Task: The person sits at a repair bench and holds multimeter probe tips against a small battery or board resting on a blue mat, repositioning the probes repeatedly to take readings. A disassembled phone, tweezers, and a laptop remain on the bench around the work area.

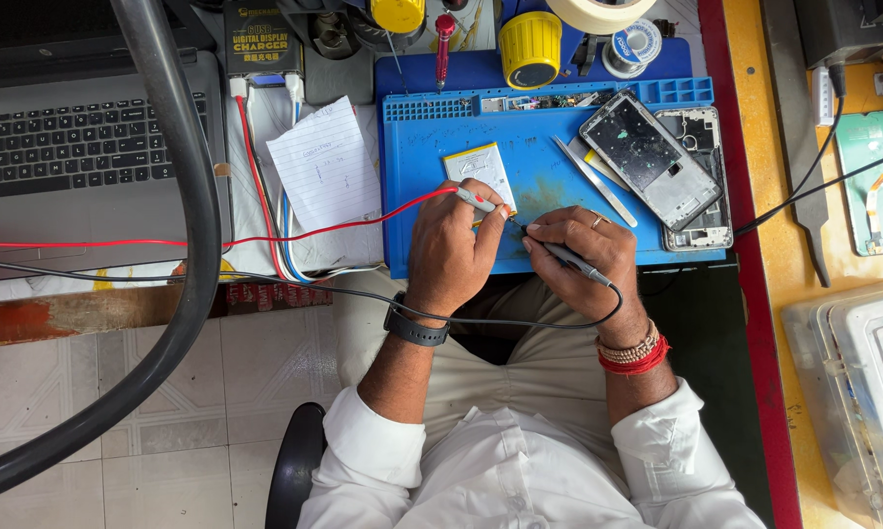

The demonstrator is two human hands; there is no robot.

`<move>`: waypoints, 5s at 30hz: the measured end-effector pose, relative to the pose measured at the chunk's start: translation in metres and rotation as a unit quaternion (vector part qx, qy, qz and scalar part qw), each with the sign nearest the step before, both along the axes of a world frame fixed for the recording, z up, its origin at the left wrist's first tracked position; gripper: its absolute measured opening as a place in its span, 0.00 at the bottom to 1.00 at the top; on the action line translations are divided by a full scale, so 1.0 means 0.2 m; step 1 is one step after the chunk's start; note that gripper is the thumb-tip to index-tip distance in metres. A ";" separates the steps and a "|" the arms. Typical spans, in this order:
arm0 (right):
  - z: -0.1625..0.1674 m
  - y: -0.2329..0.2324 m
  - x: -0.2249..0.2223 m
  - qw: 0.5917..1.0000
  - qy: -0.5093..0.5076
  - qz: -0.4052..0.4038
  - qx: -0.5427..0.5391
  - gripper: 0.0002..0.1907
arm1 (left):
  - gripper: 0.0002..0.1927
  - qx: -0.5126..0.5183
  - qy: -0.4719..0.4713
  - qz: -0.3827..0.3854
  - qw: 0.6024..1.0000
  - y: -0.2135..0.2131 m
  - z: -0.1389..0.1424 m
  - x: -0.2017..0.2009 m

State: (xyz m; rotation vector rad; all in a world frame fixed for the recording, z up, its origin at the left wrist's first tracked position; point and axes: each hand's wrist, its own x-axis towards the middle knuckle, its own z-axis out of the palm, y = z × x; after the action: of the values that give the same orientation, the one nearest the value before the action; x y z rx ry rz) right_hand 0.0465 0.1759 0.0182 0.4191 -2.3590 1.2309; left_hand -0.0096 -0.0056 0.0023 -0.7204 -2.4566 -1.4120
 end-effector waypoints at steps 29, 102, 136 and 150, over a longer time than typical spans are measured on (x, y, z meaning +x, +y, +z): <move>0.00 0.00 0.00 1.000 0.005 -0.006 0.008 0.09 | 0.05 -0.020 0.002 0.006 1.000 0.00 -0.01 -0.01; 0.04 0.12 0.09 0.999 -0.011 0.027 -0.026 0.07 | 0.04 -0.013 0.011 -0.007 1.000 0.06 -0.02 0.03; 0.00 0.02 0.00 1.000 0.009 0.000 0.002 0.09 | 0.03 -0.011 0.021 -0.004 1.000 0.01 0.03 0.01; -0.02 0.01 0.00 1.000 0.004 -0.007 -0.005 0.10 | 0.04 -0.017 0.019 -0.001 1.000 0.01 0.02 0.01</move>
State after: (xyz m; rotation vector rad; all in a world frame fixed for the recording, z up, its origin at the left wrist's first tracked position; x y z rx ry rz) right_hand 0.0464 0.1777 0.0134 0.4039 -2.3446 1.2320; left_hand -0.0085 -0.0037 0.0057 -0.7493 -2.4569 -1.3476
